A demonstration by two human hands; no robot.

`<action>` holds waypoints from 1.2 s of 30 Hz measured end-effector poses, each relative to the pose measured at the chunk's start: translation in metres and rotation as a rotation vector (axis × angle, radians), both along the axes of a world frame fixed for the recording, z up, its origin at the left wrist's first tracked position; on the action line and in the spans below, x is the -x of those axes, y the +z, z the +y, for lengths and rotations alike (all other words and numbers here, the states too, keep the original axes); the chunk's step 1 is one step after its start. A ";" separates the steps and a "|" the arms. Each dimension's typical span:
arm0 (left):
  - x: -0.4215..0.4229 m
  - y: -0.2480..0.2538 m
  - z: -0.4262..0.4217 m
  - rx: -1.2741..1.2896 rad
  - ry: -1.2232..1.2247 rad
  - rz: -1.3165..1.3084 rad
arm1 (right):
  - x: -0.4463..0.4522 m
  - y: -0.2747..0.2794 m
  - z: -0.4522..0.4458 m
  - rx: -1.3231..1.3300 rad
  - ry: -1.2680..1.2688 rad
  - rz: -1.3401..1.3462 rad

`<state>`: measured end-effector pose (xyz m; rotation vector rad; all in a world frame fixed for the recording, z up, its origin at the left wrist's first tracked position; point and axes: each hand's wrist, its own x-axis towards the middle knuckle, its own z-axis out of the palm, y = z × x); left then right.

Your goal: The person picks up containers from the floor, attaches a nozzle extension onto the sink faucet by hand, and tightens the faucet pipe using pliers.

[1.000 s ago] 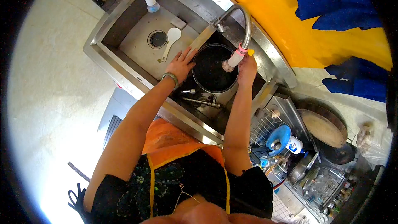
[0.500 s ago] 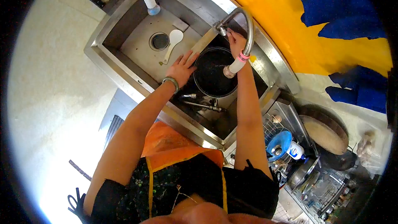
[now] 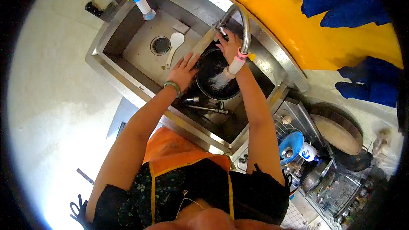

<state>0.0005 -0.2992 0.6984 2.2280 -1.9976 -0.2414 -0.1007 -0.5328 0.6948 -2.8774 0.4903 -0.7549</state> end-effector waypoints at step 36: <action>0.000 0.004 -0.001 -0.036 0.012 0.014 | 0.063 -0.071 0.115 -2.626 -0.268 -0.078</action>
